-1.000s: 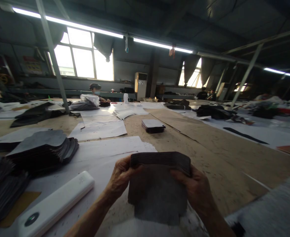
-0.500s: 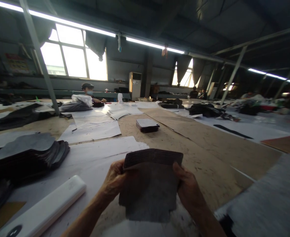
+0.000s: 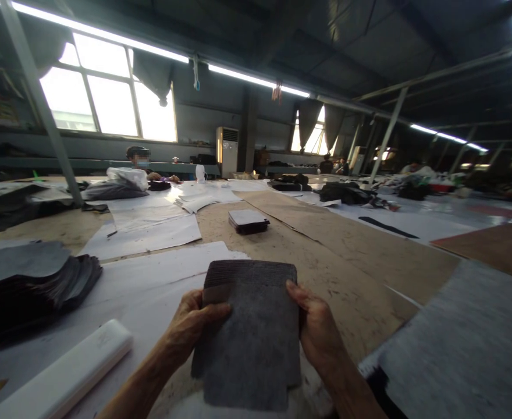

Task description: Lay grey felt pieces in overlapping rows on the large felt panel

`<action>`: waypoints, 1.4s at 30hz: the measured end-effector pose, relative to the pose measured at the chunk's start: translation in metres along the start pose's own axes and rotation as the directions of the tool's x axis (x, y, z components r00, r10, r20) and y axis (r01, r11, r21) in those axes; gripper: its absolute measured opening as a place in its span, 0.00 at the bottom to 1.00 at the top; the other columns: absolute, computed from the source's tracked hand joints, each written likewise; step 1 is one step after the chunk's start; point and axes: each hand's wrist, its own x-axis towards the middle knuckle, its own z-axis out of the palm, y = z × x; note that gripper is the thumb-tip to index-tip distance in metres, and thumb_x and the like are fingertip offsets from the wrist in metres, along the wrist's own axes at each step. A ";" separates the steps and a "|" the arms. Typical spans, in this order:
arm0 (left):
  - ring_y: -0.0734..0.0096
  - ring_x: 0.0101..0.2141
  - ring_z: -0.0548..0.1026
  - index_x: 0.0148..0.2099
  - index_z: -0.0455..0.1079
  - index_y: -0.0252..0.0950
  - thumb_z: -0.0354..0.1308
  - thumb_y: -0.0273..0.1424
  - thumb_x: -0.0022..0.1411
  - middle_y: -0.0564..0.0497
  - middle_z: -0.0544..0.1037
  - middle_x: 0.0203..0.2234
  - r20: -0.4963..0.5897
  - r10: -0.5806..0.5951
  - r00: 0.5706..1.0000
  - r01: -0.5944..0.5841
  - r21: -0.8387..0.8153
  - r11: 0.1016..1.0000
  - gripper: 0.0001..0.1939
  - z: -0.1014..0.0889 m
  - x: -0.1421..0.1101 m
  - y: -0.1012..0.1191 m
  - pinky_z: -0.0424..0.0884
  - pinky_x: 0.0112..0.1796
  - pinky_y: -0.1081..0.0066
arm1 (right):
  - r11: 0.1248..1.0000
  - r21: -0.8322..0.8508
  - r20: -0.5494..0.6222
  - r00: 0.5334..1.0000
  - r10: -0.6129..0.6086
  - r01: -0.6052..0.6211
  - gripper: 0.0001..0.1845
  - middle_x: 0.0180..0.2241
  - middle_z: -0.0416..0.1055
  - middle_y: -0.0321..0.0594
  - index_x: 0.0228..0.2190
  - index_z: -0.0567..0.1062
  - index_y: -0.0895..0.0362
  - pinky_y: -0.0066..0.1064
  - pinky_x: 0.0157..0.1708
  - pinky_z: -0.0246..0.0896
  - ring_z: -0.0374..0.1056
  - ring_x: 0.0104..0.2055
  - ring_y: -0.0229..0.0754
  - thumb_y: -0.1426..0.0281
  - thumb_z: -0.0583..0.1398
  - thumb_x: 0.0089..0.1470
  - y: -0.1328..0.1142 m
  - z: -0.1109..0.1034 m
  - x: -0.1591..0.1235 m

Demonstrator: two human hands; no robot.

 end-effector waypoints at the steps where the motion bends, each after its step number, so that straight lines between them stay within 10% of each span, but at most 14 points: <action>1: 0.72 0.20 0.71 0.28 0.72 0.30 0.66 0.32 0.40 0.50 0.76 0.21 -0.005 0.004 1.000 -0.004 0.013 1.000 0.12 0.000 0.000 -0.001 0.66 0.23 0.75 | 0.999 -0.037 -0.019 0.999 -0.034 0.033 0.18 0.35 0.74 0.44 0.34 0.75 0.62 0.35 0.37 0.64 0.69 0.37 0.47 0.62 0.62 0.44 0.000 0.000 0.000; 8: 0.73 0.21 0.71 0.28 0.72 0.31 0.66 0.31 0.39 0.51 0.76 0.21 -0.018 0.015 1.000 -0.015 0.045 0.999 0.12 0.001 0.000 -0.002 0.65 0.24 0.76 | 0.908 -0.357 -0.166 0.942 -0.291 0.218 0.13 0.30 0.73 0.34 0.30 0.74 0.56 0.28 0.35 0.61 0.66 0.34 0.41 0.63 0.64 0.41 0.002 -0.001 0.003; 14: 0.72 0.20 0.71 0.28 0.72 0.31 0.66 0.31 0.38 0.50 0.76 0.21 -0.025 0.005 1.000 -0.005 0.011 1.000 0.12 0.001 -0.001 -0.003 0.66 0.23 0.75 | 0.998 -0.055 0.051 0.999 -0.014 0.017 0.19 0.32 0.74 0.41 0.36 0.74 0.59 0.34 0.34 0.64 0.69 0.34 0.46 0.60 0.62 0.43 0.001 -0.002 0.002; 18: 0.70 0.22 0.72 0.30 0.73 0.31 0.66 0.31 0.39 0.50 0.77 0.23 -0.009 0.032 0.999 -0.032 0.025 0.999 0.13 0.002 -0.001 -0.003 0.67 0.25 0.74 | 0.992 -0.122 -0.023 0.999 0.042 -0.044 0.20 0.31 0.75 0.42 0.35 0.75 0.59 0.37 0.34 0.66 0.70 0.32 0.47 0.63 0.66 0.38 0.007 -0.003 -0.006; 26: 0.71 0.24 0.72 0.41 0.72 0.34 0.59 0.37 0.51 0.50 0.76 0.26 -0.032 0.147 0.989 -0.150 -0.102 0.983 0.16 0.000 0.000 -0.002 0.68 0.28 0.73 | 0.695 -0.670 -0.074 0.908 -0.413 0.261 0.16 0.25 0.74 0.37 0.29 0.76 0.57 0.29 0.30 0.62 0.68 0.28 0.43 0.60 0.64 0.38 0.018 -0.008 -0.014; 34: 0.73 0.31 0.70 0.39 0.72 0.35 0.60 0.33 0.52 0.53 0.75 0.30 0.027 0.339 0.941 -0.339 0.134 0.931 0.11 -0.001 -0.003 0.000 0.66 0.32 0.78 | 0.971 -0.228 -0.025 0.997 0.068 -0.072 0.18 0.29 0.74 0.42 0.32 0.74 0.61 0.35 0.30 0.65 0.69 0.29 0.46 0.62 0.65 0.40 0.019 -0.015 -0.008; 42: 0.71 0.29 0.72 0.37 0.72 0.33 0.61 0.31 0.50 0.51 0.75 0.28 0.091 0.165 0.982 -0.166 0.003 0.986 0.10 -0.004 0.004 -0.010 0.67 0.32 0.74 | 0.847 -0.487 -0.105 0.949 -0.299 0.213 0.15 0.28 0.75 0.38 0.29 0.76 0.58 0.29 0.30 0.63 0.69 0.31 0.44 0.63 0.66 0.37 0.021 -0.017 -0.016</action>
